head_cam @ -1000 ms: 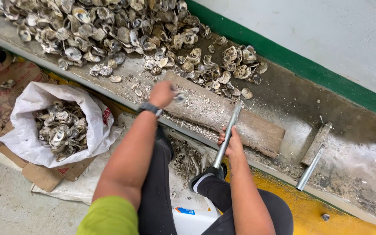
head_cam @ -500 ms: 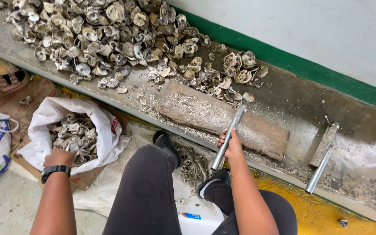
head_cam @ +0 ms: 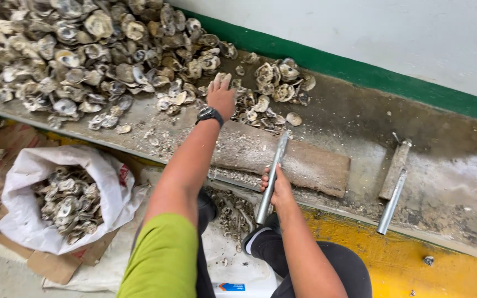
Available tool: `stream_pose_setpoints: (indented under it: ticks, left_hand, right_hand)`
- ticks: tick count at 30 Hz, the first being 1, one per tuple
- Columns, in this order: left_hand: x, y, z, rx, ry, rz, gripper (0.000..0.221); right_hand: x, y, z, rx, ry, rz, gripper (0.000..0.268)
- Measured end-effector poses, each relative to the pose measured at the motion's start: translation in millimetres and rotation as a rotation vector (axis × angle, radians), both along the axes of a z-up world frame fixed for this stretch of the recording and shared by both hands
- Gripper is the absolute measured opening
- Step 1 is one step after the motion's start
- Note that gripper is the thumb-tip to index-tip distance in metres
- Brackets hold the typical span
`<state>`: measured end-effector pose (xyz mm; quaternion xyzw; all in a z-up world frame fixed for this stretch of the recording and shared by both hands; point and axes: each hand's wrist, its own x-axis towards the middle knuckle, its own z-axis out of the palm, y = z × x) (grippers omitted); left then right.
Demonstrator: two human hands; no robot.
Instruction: Shucking oyster shells using a metal tool to extract the meat.
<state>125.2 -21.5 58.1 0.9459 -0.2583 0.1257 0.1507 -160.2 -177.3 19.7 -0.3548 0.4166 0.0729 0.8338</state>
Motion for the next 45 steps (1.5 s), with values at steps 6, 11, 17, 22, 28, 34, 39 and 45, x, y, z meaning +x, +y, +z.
stream_pose_setpoints:
  ticks: [6, 11, 17, 22, 28, 34, 39, 45]
  left_hand:
    - [44, -34, -66, -0.018, 0.334, -0.005, 0.028]
    - [-52, 2, 40, -1.161, 1.036, 0.199, 0.025]
    - [-168, 54, 82, -1.555, 1.227, 0.277, 0.06]
    - [-148, 66, 71, -1.472, 1.05, 0.327, 0.078]
    - [-107, 67, -6, -1.186, 0.896, 0.389, 0.05]
    - [-109, 64, -55, -0.543, 0.683, 0.423, 0.041]
    - [-113, 64, -34, -0.319, 0.636, 0.425, 0.024]
    - [-118, 58, -25, -0.331, 0.535, 0.423, 0.017]
  right_hand:
    - [-4, -9, -1, 0.01, -0.033, 0.015, 0.045]
    - [2, -4, 10, 0.03, -0.045, 0.008, 0.044]
    - [1, -1, 1, -0.08, 0.01, 0.011, 0.043]
    - [-7, 7, 11, -0.307, -0.056, 0.003, 0.037]
    - [-13, 31, 65, -0.736, -0.198, 0.27, 0.044]
    - [-18, 54, 79, -0.896, -0.24, 0.45, 0.043]
    - [-24, 73, 107, -1.096, -0.303, 0.465, 0.04]
    - [-21, 72, 78, -1.529, 0.017, 0.851, 0.046]
